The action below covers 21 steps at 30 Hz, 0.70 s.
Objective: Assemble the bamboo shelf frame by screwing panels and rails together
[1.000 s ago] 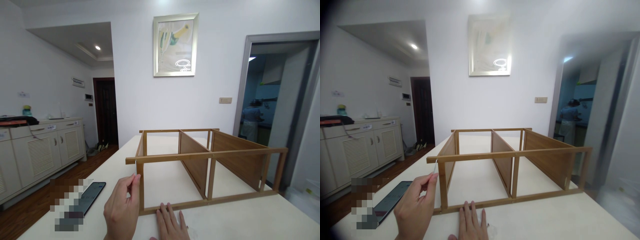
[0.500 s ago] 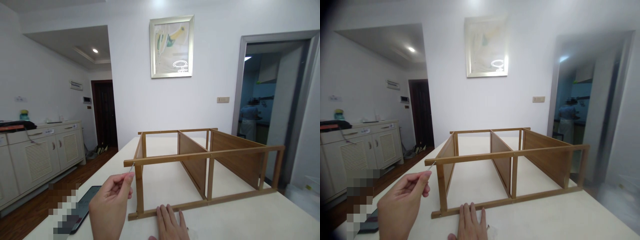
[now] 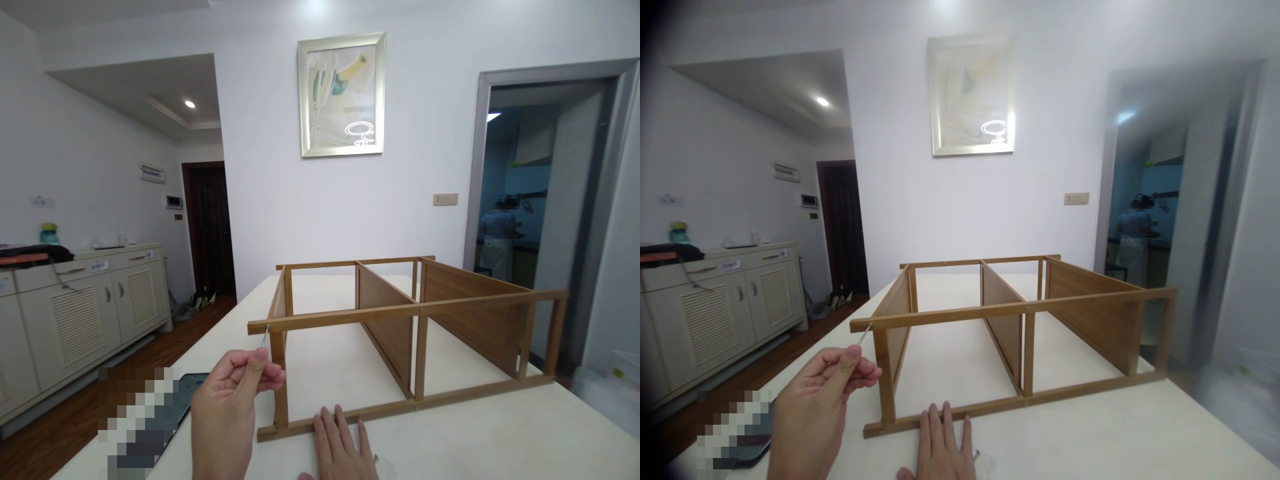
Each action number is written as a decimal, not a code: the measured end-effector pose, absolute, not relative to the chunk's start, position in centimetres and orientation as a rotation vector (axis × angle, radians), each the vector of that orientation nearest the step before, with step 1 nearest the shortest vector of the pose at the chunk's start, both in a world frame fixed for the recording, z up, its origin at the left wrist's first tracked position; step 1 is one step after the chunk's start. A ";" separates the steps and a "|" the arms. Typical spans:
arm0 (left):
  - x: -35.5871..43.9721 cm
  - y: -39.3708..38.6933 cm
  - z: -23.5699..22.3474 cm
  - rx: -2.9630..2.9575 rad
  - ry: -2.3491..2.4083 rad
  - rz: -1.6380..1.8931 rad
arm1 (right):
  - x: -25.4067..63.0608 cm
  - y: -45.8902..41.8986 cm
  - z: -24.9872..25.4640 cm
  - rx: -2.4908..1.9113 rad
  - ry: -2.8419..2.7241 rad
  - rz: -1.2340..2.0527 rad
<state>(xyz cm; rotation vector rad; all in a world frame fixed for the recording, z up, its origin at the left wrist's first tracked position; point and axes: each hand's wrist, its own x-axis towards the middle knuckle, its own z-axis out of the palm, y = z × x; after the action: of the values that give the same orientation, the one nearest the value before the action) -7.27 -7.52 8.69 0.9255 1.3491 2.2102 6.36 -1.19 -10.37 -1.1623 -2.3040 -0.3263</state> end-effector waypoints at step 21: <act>-8.6 -7.5 8.4 1.163 1.581 2.212 | 6.5 -0.8 -10.9 -1.118 -2.302 -0.379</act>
<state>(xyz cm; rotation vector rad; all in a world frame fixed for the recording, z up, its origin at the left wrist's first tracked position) -8.63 -7.49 8.42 1.1625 1.5814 2.2119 6.52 -0.81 -10.93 -1.1183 -2.3021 -0.3789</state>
